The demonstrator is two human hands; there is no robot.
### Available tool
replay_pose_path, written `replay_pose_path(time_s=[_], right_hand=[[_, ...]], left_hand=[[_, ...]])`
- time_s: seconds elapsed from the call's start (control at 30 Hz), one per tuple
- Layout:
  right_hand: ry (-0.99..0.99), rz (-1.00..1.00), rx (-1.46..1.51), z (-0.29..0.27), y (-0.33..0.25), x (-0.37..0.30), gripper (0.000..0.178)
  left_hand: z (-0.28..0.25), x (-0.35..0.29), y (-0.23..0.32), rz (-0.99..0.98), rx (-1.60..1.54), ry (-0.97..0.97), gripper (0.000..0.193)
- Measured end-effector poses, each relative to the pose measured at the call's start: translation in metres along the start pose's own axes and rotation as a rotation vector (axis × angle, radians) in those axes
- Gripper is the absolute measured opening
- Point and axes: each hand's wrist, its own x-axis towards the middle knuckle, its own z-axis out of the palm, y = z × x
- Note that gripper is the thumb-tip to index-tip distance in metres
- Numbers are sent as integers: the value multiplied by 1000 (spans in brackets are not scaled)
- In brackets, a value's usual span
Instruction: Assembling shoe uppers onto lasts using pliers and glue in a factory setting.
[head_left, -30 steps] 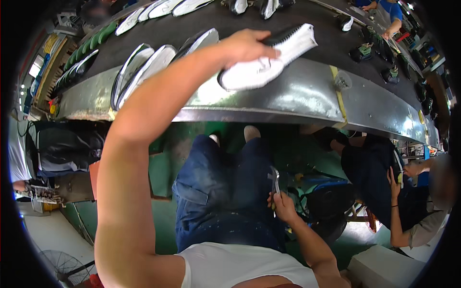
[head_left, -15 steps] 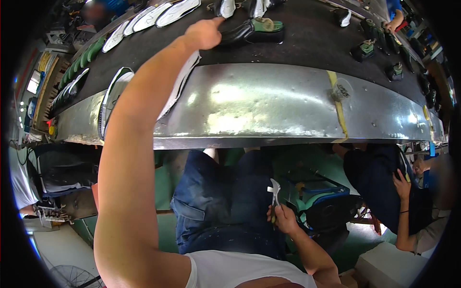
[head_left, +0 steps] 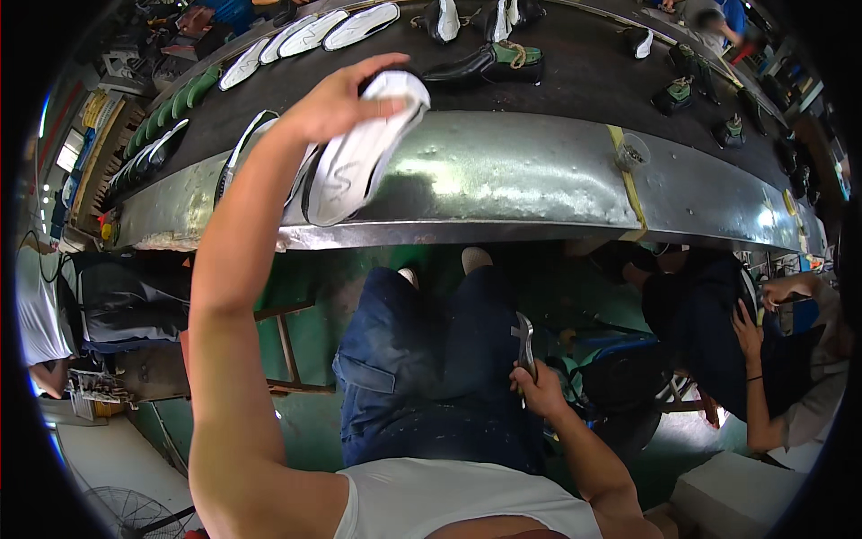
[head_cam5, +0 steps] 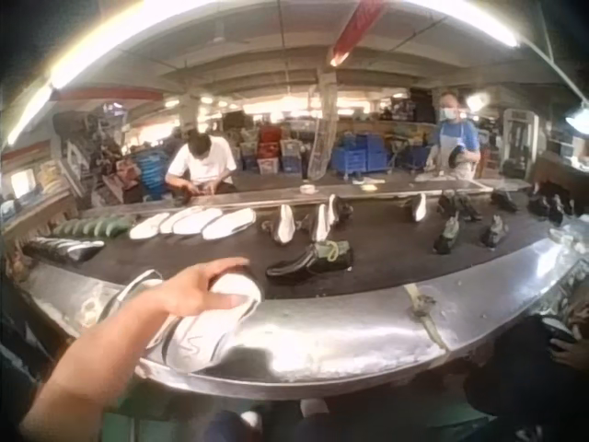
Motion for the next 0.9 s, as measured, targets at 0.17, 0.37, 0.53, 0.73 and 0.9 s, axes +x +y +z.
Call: replay_pose_path(time_s=[0.17,0.37,0.53,0.73,0.9], right_hand=[[155,-214,-68,14,-53,-5,37],[175,-353,-160,48,-99,22,58],[-44,-299,-54,27,-88,49,42],[298,-884,-476,44,-136,42,37],[40,-968,-769,33,-159,42,35]], left_hand=[[78,-130,53,154,-256,1,83],[255,-215,-19,-201,-745,-62,82],[240,-222,-38,-242,-1002,-296,76],[260,-224,-40,-168,-827,-203,59],[268,-227,-39,-67,-581,-99,55]])
